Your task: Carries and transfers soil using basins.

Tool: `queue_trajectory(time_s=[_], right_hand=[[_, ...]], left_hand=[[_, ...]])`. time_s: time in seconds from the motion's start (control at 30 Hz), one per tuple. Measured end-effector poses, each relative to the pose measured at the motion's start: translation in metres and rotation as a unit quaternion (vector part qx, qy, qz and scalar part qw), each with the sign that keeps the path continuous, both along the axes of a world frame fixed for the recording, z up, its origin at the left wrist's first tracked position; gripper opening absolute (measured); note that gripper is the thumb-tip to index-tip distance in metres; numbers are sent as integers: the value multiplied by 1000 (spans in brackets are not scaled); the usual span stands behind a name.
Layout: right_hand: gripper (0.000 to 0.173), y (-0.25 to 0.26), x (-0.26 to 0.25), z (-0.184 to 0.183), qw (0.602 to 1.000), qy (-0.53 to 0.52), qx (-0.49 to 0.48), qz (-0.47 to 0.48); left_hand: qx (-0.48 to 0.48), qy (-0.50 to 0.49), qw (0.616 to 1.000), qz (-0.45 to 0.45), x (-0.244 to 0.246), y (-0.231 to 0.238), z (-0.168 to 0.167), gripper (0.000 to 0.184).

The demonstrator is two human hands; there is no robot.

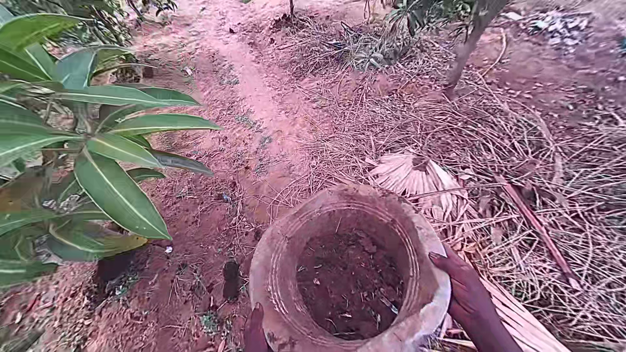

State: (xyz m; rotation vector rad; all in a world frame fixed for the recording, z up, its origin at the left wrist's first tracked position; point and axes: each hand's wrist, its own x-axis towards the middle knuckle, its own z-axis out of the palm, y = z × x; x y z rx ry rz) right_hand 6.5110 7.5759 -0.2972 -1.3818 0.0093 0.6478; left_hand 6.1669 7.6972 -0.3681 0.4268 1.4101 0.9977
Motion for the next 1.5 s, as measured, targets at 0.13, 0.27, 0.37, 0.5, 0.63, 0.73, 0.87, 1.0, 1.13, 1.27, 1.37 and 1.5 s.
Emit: queue_trajectory(time_s=[0.13,0.27,0.37,0.5,0.63,0.73,0.87,1.0,1.13,1.27,1.37,1.5], right_hand=[[37,91,8,20,999,6,-19,-25],[36,171,19,32,999,13,-6,-43],[37,233,35,38,998,15,8,-60],[37,316,68,36,998,16,20,-54],[38,412,115,12,998,28,28,-43],[41,472,151,-3,999,37,6,-25],[41,563,205,2,999,30,-16,-3],[38,658,250,17,999,17,-38,4],[34,758,287,11,999,-2,-36,-9],[37,862,313,-4,997,-10,-42,-60],[35,933,334,1,996,-10,-54,-73],[35,1015,347,11,995,-5,-54,-87]], left_hand=[[-15,6,999,-46,11,108,8,30],[5,28,998,-63,26,205,23,28],[7,34,996,-77,47,277,35,30],[17,26,998,-51,86,362,47,26],[23,31,999,-16,131,446,36,24],[0,56,998,-11,163,502,29,24],[-16,60,998,7,211,584,31,24],[-27,40,999,18,254,662,29,25],[-33,15,999,5,292,761,8,26],[-23,-11,999,-38,335,900,-13,25],[-34,-12,998,-50,366,996,-7,25],[-28,13,997,-74,387,1097,19,24]])
